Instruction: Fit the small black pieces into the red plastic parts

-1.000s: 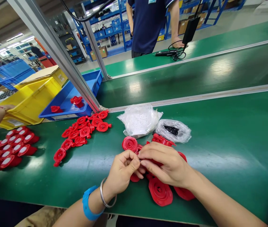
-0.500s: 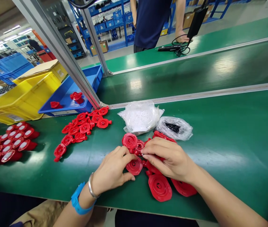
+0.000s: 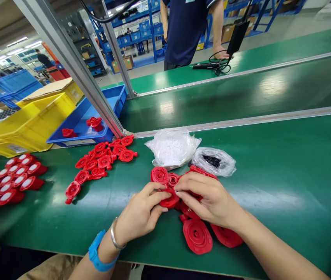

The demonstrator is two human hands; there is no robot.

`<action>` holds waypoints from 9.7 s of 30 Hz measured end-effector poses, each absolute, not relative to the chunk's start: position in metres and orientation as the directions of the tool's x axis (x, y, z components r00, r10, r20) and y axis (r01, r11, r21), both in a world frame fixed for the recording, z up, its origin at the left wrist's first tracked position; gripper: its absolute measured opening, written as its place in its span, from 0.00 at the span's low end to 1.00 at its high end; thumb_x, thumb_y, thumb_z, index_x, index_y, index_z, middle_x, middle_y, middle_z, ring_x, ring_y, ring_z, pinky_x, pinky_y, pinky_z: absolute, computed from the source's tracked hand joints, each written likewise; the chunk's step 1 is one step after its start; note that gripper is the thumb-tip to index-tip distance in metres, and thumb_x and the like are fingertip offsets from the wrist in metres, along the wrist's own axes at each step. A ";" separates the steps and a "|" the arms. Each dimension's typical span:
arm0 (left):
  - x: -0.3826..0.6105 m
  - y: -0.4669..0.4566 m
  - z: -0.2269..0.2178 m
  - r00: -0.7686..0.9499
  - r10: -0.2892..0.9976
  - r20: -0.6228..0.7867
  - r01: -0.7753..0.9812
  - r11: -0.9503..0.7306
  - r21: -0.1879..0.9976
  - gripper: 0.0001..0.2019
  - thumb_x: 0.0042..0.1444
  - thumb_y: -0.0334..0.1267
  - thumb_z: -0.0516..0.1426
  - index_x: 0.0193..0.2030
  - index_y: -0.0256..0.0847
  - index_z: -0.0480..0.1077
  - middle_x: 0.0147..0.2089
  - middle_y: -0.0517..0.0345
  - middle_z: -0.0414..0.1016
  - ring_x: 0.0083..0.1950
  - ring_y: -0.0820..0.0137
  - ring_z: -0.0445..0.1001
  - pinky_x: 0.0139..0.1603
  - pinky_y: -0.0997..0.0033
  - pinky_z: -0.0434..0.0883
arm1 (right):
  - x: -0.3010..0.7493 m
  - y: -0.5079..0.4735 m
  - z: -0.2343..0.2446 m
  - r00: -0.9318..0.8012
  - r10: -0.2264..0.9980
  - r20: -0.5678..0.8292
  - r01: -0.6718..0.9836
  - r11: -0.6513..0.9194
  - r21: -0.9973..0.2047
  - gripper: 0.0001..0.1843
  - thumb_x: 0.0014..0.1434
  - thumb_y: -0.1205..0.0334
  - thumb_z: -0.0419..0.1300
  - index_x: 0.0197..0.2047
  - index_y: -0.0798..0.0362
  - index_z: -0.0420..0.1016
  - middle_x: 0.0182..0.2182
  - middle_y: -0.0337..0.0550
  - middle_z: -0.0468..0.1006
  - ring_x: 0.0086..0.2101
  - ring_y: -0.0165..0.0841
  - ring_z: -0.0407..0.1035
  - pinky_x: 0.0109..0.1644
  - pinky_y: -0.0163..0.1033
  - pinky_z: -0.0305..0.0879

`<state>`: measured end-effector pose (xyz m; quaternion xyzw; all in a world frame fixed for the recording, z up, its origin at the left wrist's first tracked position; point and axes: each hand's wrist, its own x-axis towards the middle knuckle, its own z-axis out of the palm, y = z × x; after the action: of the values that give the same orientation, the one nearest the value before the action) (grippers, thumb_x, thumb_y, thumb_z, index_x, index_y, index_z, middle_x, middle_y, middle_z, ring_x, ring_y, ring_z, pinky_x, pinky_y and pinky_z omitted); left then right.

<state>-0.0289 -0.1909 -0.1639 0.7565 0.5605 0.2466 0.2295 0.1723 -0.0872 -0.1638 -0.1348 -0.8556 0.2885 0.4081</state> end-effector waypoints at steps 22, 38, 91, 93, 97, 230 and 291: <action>-0.020 -0.197 -0.174 0.065 0.979 0.191 0.197 -0.200 0.960 0.28 0.60 0.28 0.57 0.64 0.58 0.62 0.60 0.53 0.64 0.59 0.64 0.70 0.59 0.66 0.71 | 0.170 -0.103 -0.161 -0.578 0.377 0.724 -0.005 0.886 -0.464 0.07 0.59 0.74 0.60 0.41 0.58 0.77 0.32 0.46 0.76 0.31 0.31 0.66 0.34 0.37 0.67; -0.023 -0.196 -0.177 0.117 0.942 0.316 0.373 -0.336 0.865 0.31 0.59 0.24 0.56 0.67 0.52 0.60 0.60 0.49 0.68 0.57 0.62 0.72 0.53 0.65 0.76 | 0.168 -0.104 -0.162 -0.615 0.364 0.699 0.016 0.892 -0.451 0.08 0.60 0.74 0.59 0.42 0.58 0.76 0.31 0.45 0.76 0.30 0.31 0.64 0.32 0.38 0.64; -0.038 -0.187 -0.159 0.033 0.988 0.152 0.214 -0.155 0.964 0.20 0.58 0.35 0.60 0.58 0.46 0.69 0.54 0.49 0.73 0.49 0.64 0.77 0.48 0.66 0.76 | 0.171 -0.087 -0.159 -0.761 0.648 -0.034 -0.103 -0.172 -0.980 0.25 0.59 0.44 0.61 0.51 0.52 0.64 0.43 0.47 0.74 0.36 0.33 0.73 0.37 0.40 0.74; -0.065 -0.182 -0.152 -0.068 0.989 0.130 0.455 -0.086 0.886 0.17 0.57 0.35 0.60 0.53 0.43 0.71 0.51 0.50 0.75 0.48 0.64 0.77 0.50 0.64 0.74 | 0.183 -0.076 -0.155 -0.607 0.794 -0.011 -0.086 -0.080 -0.993 0.28 0.57 0.42 0.62 0.51 0.53 0.66 0.48 0.53 0.74 0.37 0.36 0.75 0.36 0.42 0.77; -0.120 -0.177 -0.148 -0.319 0.947 0.044 0.806 0.246 0.538 0.12 0.54 0.36 0.58 0.46 0.42 0.72 0.46 0.55 0.78 0.41 0.64 0.77 0.45 0.62 0.73 | 0.206 -0.054 -0.149 -0.276 0.959 0.068 0.055 0.086 -0.995 0.25 0.51 0.42 0.66 0.42 0.54 0.72 0.39 0.51 0.78 0.32 0.35 0.75 0.30 0.37 0.75; 0.007 -0.182 -0.176 -0.101 0.991 -0.085 -0.253 0.057 0.966 0.15 0.54 0.46 0.64 0.31 0.33 0.71 0.25 0.57 0.76 0.23 0.74 0.75 0.25 0.77 0.75 | 0.169 -0.100 -0.159 -0.672 0.668 0.320 -0.135 0.315 -0.940 0.05 0.59 0.67 0.64 0.37 0.50 0.83 0.30 0.40 0.82 0.31 0.28 0.75 0.34 0.30 0.73; 0.018 -0.184 -0.183 -0.087 0.993 -0.078 -0.445 0.031 0.895 0.12 0.57 0.42 0.63 0.33 0.36 0.69 0.25 0.63 0.75 0.23 0.77 0.77 0.27 0.81 0.74 | 0.156 -0.107 -0.169 -0.469 0.328 0.820 0.036 0.935 -0.354 0.08 0.59 0.77 0.54 0.40 0.61 0.72 0.31 0.52 0.76 0.32 0.37 0.68 0.34 0.43 0.69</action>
<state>0.0179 -0.1836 -0.1831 0.3328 0.4120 0.6112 0.5882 0.1559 -0.1073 -0.1694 -0.1077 -0.8445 0.1452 0.5041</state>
